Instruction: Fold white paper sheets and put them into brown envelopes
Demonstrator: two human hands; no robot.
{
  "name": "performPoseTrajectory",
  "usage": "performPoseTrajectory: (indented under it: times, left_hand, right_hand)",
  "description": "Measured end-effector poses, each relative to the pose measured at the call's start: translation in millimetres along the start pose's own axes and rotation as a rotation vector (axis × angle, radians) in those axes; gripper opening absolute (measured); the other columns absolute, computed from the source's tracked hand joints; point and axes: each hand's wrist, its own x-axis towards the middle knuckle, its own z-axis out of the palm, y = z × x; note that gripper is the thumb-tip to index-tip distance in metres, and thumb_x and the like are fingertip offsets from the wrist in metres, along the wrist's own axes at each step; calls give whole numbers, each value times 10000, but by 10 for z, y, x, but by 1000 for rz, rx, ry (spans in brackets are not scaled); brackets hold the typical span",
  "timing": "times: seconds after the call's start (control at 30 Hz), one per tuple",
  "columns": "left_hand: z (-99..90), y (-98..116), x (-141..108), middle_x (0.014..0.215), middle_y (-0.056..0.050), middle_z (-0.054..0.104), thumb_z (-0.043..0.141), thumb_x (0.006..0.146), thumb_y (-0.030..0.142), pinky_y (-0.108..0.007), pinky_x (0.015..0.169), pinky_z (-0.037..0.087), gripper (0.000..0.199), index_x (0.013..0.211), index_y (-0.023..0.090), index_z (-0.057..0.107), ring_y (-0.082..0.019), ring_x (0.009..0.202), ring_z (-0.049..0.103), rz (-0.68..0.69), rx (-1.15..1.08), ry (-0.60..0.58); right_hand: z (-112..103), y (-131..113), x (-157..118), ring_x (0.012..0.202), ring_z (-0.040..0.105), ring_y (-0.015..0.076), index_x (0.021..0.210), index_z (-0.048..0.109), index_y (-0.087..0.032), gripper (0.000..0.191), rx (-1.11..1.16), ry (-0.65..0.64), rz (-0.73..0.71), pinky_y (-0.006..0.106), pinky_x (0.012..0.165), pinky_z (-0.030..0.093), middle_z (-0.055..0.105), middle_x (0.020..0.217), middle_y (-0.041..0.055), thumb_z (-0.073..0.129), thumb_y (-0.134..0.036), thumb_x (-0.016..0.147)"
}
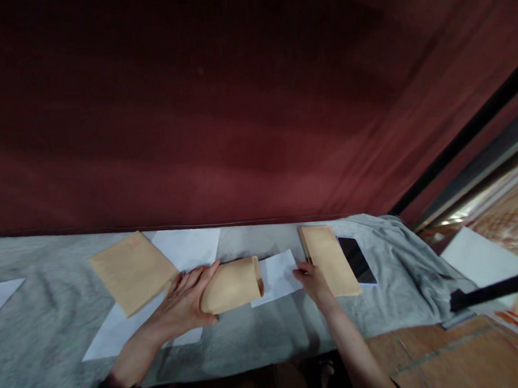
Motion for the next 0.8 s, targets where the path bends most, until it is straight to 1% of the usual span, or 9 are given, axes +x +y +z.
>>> performPoseTrajectory:
  times: [0.1, 0.13, 0.2, 0.3, 0.43, 0.53, 0.63, 0.7, 0.8]
  left_hand:
    - [6, -2, 4, 1499, -105, 480, 722, 646, 400, -489, 1193, 210, 1154, 1622, 301, 115, -344, 1392, 427, 1, 1, 6]
    - [12, -5, 7, 1498, -105, 482, 722, 646, 401, -490, 1191, 214, 1151, 1622, 299, 120, -346, 1391, 429, 6, 1, 14]
    - [28, -18, 16, 1489, -106, 493, 721, 646, 402, -497, 1186, 223, 1150, 1621, 300, 118, -351, 1387, 436, 16, -4, 33]
    - [56, -54, 30, 1464, -108, 512, 725, 648, 402, -511, 1181, 229, 1165, 1621, 302, 92, -351, 1378, 446, 30, -17, 54]
    - [88, -103, 44, 1459, -116, 504, 746, 640, 413, -518, 1186, 214, 1185, 1619, 304, 88, -347, 1372, 445, 54, -13, 80]
    - [112, -121, 57, 1450, -118, 508, 746, 640, 421, -543, 1190, 194, 1176, 1617, 299, 105, -360, 1377, 438, 54, 10, 119]
    - [141, -130, 72, 1449, -115, 510, 731, 658, 425, -563, 1195, 173, 1150, 1617, 303, 109, -367, 1381, 438, 66, 24, 150]
    - [157, -131, 82, 1453, -117, 507, 725, 670, 434, -576, 1195, 164, 1142, 1617, 308, 99, -371, 1377, 443, 67, 26, 161]
    - [161, -118, 95, 1452, -125, 502, 728, 679, 435, -597, 1194, 152, 1147, 1618, 300, 84, -373, 1375, 441, 63, 32, 166]
  right_hand:
    - [-146, -46, 52, 742, 618, 214, 850, 635, -209, 306, 44, 159, -22, 300, 664, 480, 682, 775, 46, 541, -496, 802]
    - [-172, -67, 57, 769, 614, 215, 881, 623, -212, 319, 59, 193, -32, 306, 692, 485, 684, 812, 53, 525, -510, 821]
    - [-182, -113, 49, 773, 604, 209, 891, 597, -220, 321, 88, 207, -53, 308, 710, 491, 677, 828, 49, 507, -523, 840]
    - [-137, -169, 9, 761, 591, 201, 860, 582, -221, 302, 112, 173, -73, 306, 721, 495, 666, 804, 38, 532, -517, 826]
    - [-128, -189, -38, 769, 590, 210, 807, 603, -215, 293, 114, 109, -49, 317, 737, 500, 662, 765, 42, 592, -505, 772]
    - [-162, -170, -55, 664, 566, 189, 698, 582, -225, 285, 140, 12, 7, 296, 614, 508, 608, 652, 9, 602, -508, 732]
    - [-190, -146, -55, 583, 549, 175, 677, 585, -225, 285, 189, -79, 76, 289, 497, 512, 576, 610, -11, 582, -508, 712]
    - [-209, -133, -48, 567, 550, 173, 684, 601, -219, 281, 218, -113, 106, 296, 478, 523, 574, 608, -14, 580, -499, 696]
    - [-237, -121, -35, 544, 530, 159, 659, 601, -213, 279, 241, -127, 123, 290, 468, 516, 558, 588, -23, 603, -492, 680]
